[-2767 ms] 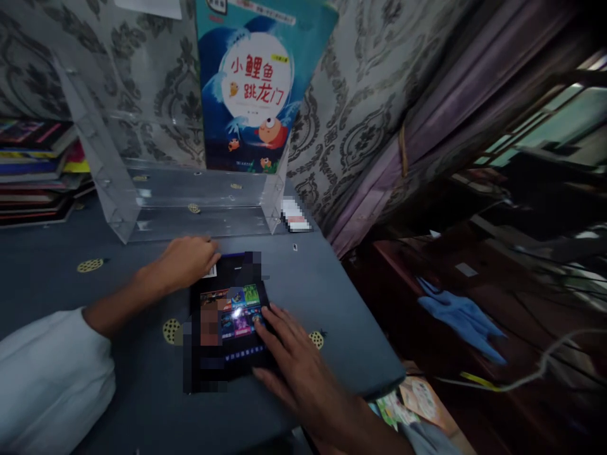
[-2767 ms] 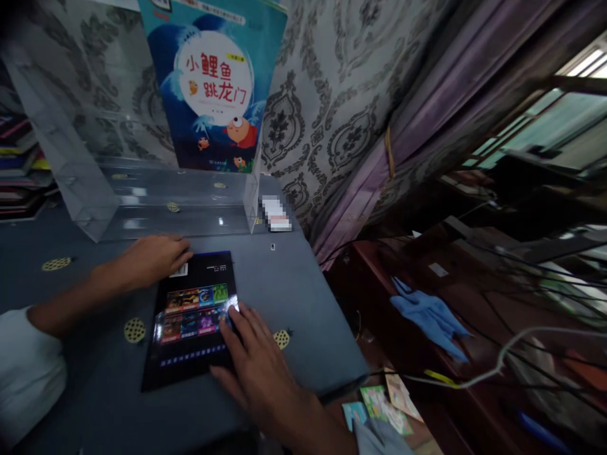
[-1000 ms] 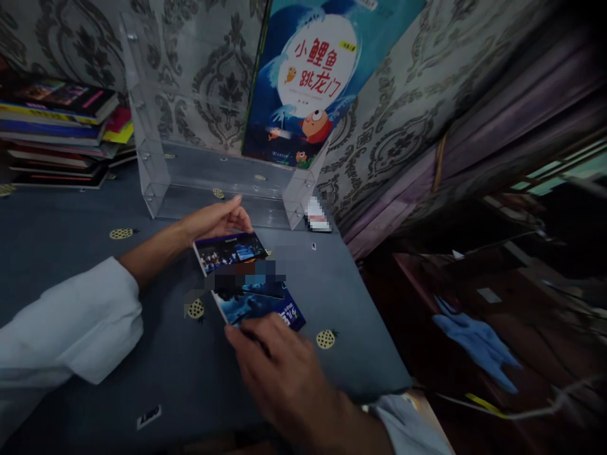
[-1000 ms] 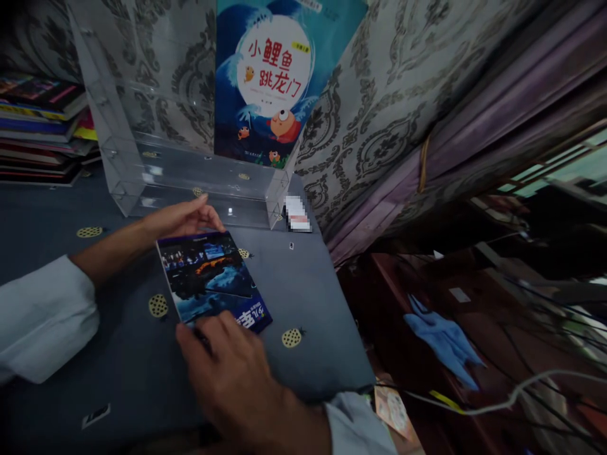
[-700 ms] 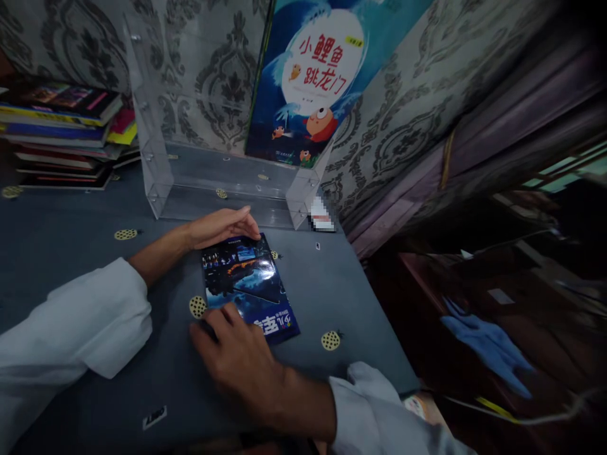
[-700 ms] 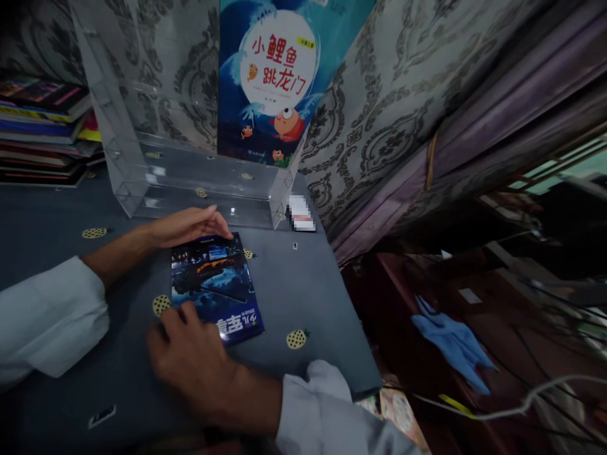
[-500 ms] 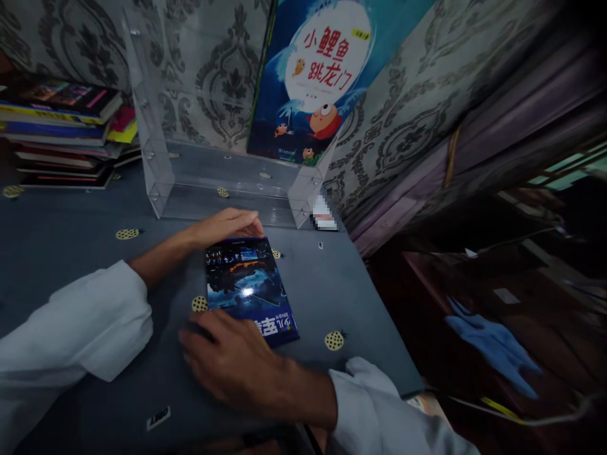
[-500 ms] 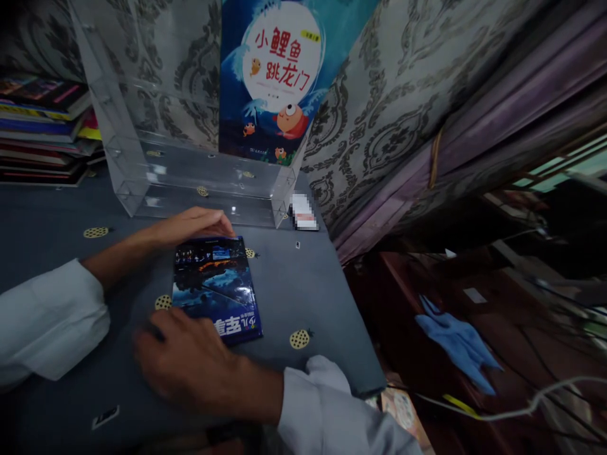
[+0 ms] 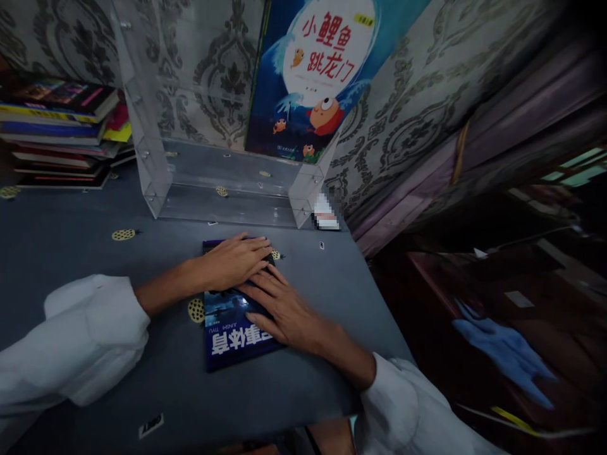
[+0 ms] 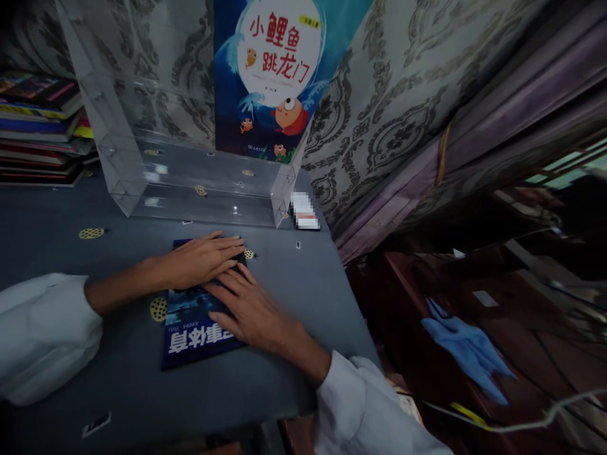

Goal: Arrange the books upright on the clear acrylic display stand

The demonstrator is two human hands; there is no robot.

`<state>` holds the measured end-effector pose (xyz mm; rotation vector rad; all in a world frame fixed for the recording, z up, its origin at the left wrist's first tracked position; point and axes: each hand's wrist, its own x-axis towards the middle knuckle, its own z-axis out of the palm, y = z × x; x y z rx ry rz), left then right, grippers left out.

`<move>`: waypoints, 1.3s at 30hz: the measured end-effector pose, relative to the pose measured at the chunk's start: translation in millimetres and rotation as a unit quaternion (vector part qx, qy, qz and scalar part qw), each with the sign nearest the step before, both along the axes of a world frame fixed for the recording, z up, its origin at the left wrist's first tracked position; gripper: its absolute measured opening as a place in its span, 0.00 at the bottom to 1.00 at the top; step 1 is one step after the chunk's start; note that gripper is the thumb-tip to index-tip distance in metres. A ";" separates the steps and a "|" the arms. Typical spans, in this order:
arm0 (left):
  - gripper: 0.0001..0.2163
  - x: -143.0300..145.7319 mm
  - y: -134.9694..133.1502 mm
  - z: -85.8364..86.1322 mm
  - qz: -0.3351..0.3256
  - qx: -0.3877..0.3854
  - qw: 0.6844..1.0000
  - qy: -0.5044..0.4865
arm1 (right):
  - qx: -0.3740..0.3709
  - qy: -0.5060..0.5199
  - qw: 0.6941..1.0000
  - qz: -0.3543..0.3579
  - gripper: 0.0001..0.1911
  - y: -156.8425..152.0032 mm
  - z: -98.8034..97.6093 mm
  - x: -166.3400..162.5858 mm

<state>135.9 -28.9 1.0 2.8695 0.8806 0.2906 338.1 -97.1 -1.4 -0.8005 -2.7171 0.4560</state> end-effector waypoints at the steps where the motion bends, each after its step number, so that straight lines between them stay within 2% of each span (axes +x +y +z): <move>1: 0.21 -3.5 -1.5 1.1 0.009 0.003 1.000 0.004 | -0.001 -0.002 1.000 -0.004 0.25 -0.8 -1.0 -0.4; 8: 0.25 -54.1 -22.5 -0.7 0.089 -0.002 0.996 -0.011 | 0.024 -0.023 0.999 -0.019 0.25 -3.2 -4.8 1.7; 12: 0.26 -86.0 -33.5 -6.3 0.126 -0.038 0.990 -0.044 | 0.033 -0.023 0.999 -0.032 0.25 -5.1 -4.2 0.0; 15: 0.25 -97.5 -35.8 -7.8 0.130 -0.071 0.987 -0.061 | 0.037 -0.021 0.998 -0.040 0.24 -6.2 -4.5 -1.9; 19: 0.25 -102.4 -37.5 -7.1 0.115 -0.081 0.988 -0.063 | 0.039 -0.021 0.998 -0.043 0.24 -6.3 -7.2 -3.0; 22: 0.23 -105.1 -49.0 -4.4 0.081 -0.070 0.992 -0.067 | 0.031 -0.018 0.998 -0.041 0.24 -5.7 -10.0 -3.0; 29: 0.22 -97.9 -120.1 12.6 -0.052 -0.084 0.993 -0.065 | 0.004 -0.005 0.999 -0.045 0.24 -3.9 -12.2 -3.8; 32: 0.22 -92.2 -143.8 18.5 -0.073 -0.102 0.990 -0.064 | 0.007 0.000 0.999 -0.045 0.24 -5.4 -10.6 -3.9; 35: 0.21 -88.7 -147.2 21.4 -0.070 -0.110 0.988 -0.081 | 0.012 0.001 0.999 -0.038 0.24 -6.1 -8.1 -2.5; 39: 0.21 -83.1 -128.6 19.4 -0.055 -0.082 0.991 -0.086 | 0.016 0.010 1.000 -0.023 0.25 10.3 -8.1 -1.2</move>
